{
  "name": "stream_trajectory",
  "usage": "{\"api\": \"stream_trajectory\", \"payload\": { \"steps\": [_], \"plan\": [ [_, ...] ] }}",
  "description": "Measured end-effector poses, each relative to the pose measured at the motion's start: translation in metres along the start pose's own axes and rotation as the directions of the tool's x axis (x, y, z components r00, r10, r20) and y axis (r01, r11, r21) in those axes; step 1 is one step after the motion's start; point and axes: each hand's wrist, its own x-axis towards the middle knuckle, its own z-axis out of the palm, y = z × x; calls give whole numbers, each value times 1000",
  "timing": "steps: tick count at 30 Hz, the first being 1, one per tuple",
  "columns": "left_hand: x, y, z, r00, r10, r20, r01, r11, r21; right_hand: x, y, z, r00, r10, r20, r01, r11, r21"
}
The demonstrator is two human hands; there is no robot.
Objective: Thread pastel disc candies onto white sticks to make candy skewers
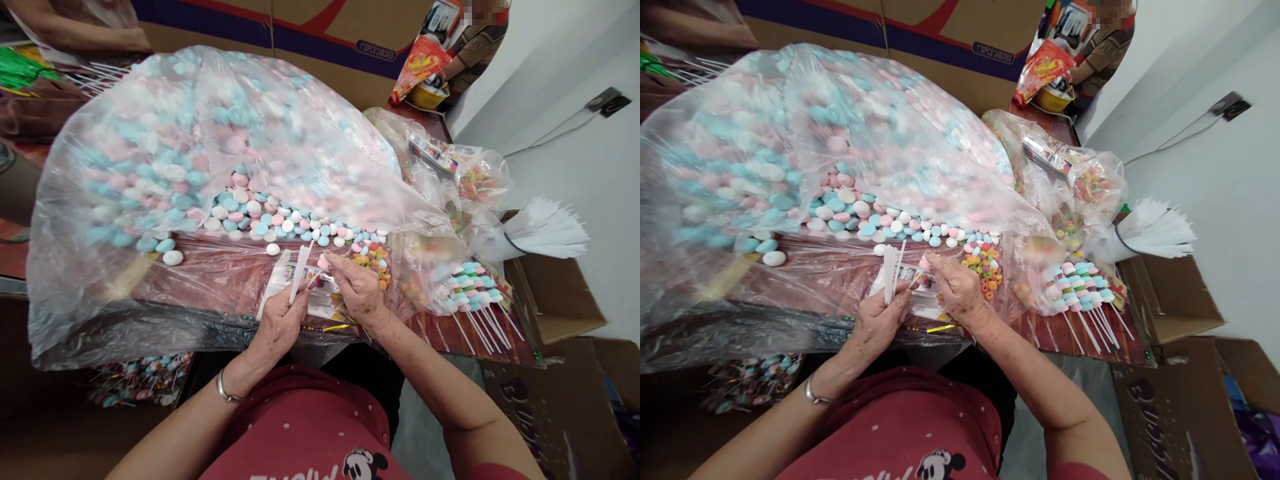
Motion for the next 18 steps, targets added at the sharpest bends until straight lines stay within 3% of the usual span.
{"api": "stream_trajectory", "payload": {
  "steps": [6, 9, 11, 12, 15, 18],
  "plan": [
    [0, -1, 0, 999, 41, -11, -41, 999, -1, -4, -11, 4, 972, -94, 214, 98, 995, -8],
    [1, -2, 0, 999, 22, -43, -24, 999, -40, 10, -9, -20, 989, -5, 150, 32, 983, -182],
    [2, -4, 0, 998, 18, -59, -20, 999, -38, 21, -1, -42, 996, 79, 39, -60, 936, -347],
    [2, -4, -1, 998, 21, -57, -23, 999, -36, 26, 4, -52, 997, 71, 36, -50, 907, -418],
    [2, -6, -2, 999, 16, -45, -18, 999, -36, 33, 17, -68, 972, 27, 234, 117, 808, -577],
    [2, -5, -2, 999, 11, -43, -13, 999, -43, 30, 19, -65, 914, 41, 403, 269, 682, -680]
  ]
}}
